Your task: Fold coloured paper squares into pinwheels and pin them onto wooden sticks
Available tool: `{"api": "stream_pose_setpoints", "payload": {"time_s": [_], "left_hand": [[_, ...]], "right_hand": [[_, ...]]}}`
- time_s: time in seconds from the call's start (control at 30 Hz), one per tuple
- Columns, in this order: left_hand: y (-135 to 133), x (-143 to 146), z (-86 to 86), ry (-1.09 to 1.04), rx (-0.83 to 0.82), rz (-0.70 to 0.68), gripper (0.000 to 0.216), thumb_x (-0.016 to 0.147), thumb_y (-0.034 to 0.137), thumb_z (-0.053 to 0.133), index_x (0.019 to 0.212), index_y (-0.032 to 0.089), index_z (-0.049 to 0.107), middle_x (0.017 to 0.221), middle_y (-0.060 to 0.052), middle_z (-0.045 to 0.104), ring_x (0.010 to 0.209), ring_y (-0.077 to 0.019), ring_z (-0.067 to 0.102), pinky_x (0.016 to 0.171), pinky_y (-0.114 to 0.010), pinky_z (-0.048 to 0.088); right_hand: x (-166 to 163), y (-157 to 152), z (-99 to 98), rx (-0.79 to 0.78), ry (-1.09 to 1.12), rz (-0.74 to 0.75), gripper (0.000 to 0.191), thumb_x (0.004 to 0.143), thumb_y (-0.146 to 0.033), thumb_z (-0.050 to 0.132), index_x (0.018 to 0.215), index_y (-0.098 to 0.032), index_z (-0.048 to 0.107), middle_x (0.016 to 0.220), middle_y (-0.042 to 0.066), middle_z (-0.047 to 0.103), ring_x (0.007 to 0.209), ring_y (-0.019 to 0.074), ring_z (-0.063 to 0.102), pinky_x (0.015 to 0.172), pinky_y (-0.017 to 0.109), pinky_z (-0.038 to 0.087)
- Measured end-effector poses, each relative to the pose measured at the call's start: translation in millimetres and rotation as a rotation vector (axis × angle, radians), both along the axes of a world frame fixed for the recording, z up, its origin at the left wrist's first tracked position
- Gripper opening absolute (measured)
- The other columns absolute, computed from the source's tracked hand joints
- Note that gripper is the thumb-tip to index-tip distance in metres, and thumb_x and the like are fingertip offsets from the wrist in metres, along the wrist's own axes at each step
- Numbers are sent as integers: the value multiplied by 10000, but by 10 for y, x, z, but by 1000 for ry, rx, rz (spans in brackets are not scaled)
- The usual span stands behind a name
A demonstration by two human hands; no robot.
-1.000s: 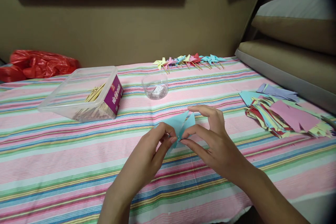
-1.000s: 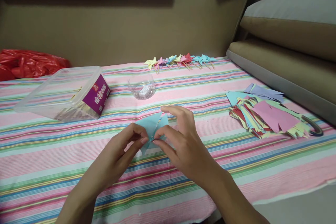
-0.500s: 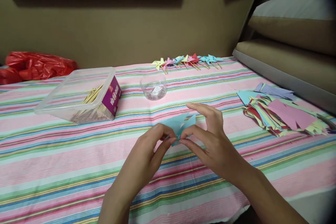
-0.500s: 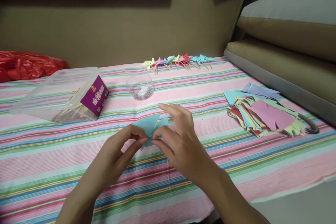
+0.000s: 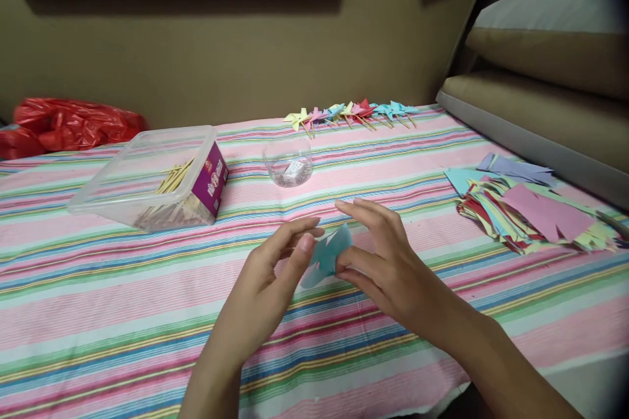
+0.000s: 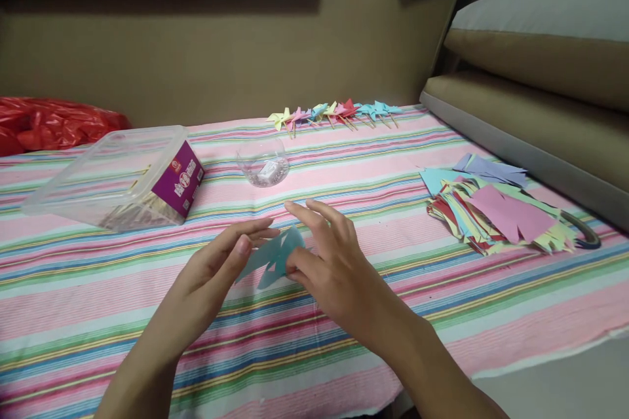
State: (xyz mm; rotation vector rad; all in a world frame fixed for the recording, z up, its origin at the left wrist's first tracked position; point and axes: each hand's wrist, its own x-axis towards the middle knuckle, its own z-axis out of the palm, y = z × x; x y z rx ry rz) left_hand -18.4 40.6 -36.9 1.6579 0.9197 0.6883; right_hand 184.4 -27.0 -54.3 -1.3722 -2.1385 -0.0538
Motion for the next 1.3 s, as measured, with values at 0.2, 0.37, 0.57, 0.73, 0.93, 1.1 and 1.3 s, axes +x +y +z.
{"api": "stream_pose_setpoints", "payload": {"time_s": [0.2,0.37,0.57,0.73,0.93,1.1,1.3], "left_hand": [[-6,87,-43,32,22,-56,296,1030,454,523,1199,274,686,1180,-21,709,1094,-219,637,909,-334,472],[-1,91,-47,83,37,-55,247,1041,373,505,1200,266,661,1169,-30,675,1079,-218,608,900,-335,448],[12,33,-36,59,75,-67,264,1055,285,439,1174,284,675,1173,-37,641,1080,-212,594,892,-323,445],[6,23,27,53,134,-170,238,1035,208,473,985,256,701,1059,-26,606,1047,-194,584,934,-316,423],[24,50,-15,74,184,-114,165,1018,315,570,919,234,676,1039,-25,632,1022,-196,595,911,-322,440],[53,54,-105,16,140,-47,107,995,274,609,1075,259,678,1133,-19,671,1075,-204,614,911,-325,457],[34,47,-68,-5,13,63,231,963,374,661,1189,323,667,1167,12,686,928,-174,644,705,-258,489]], "right_hand": [[-10,-11,8,-41,-35,24,129,982,-121,582,894,-188,649,1540,142,376,1492,368,296,1172,597,386],[19,-28,25,-112,38,64,107,983,-145,595,911,-212,637,1543,125,367,1503,337,292,1168,585,397],[76,-56,19,-320,200,87,100,1011,-194,565,971,-255,633,1607,65,280,1498,281,350,1159,551,455],[92,-65,0,-317,222,115,76,1003,-208,589,971,-251,645,1610,60,288,1427,274,464,1159,547,472],[51,-35,18,-171,115,84,120,994,-157,577,930,-211,663,1548,124,392,1384,309,511,1054,524,560],[30,-9,2,-1,28,48,143,986,-92,557,945,-173,668,1502,178,439,1312,340,565,1012,548,571],[20,2,-12,82,42,49,119,993,-93,561,974,-170,650,1490,168,427,1372,316,504,1071,504,542]]}}
